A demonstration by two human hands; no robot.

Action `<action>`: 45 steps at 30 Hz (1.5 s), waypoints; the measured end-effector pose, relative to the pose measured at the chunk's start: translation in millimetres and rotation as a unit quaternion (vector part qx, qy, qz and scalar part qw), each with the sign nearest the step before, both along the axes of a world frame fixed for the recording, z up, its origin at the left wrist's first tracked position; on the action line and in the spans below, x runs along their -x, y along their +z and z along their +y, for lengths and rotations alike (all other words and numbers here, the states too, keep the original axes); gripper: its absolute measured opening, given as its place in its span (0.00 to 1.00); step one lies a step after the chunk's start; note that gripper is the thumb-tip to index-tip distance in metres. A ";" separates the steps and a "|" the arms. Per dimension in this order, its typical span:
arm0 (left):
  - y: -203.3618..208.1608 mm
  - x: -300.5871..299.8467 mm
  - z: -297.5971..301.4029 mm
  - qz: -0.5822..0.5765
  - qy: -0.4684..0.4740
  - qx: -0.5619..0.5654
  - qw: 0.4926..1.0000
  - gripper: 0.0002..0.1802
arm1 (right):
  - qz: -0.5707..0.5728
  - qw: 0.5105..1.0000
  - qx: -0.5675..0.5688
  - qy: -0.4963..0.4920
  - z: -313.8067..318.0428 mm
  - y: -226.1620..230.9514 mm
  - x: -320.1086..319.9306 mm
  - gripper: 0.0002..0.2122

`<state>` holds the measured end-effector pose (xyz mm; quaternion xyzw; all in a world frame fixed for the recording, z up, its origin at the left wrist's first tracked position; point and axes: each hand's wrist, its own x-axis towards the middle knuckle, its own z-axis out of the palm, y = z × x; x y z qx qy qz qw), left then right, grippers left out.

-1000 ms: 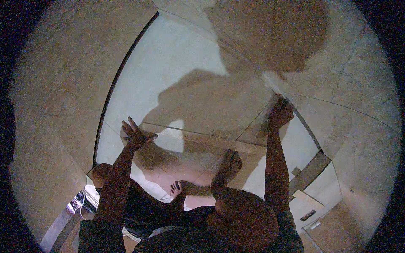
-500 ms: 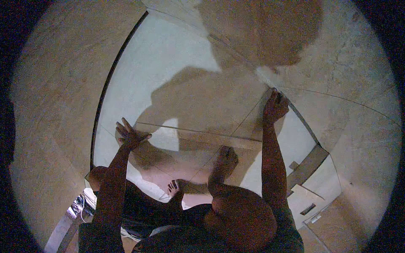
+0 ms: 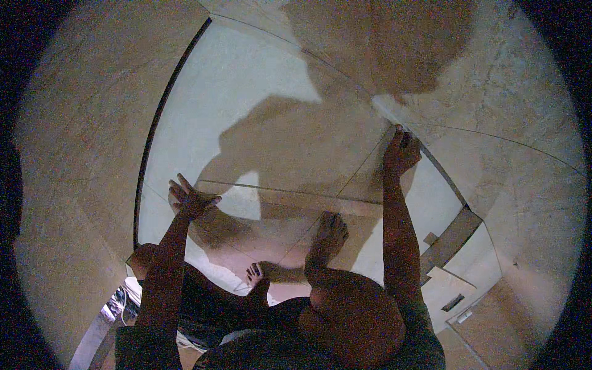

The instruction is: The person places and fits thin wooden panels onto a tiled floor by hand, aligning them against the wall edges and other panels.

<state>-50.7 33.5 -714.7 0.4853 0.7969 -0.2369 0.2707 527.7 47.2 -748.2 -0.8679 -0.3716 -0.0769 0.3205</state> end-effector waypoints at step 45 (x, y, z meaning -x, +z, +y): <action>2.1 2.0 -2.5 -0.030 -0.012 -0.021 0.999 0.93 | -0.016 1.000 0.012 0.007 -2.5 2.4 -3.7 0.18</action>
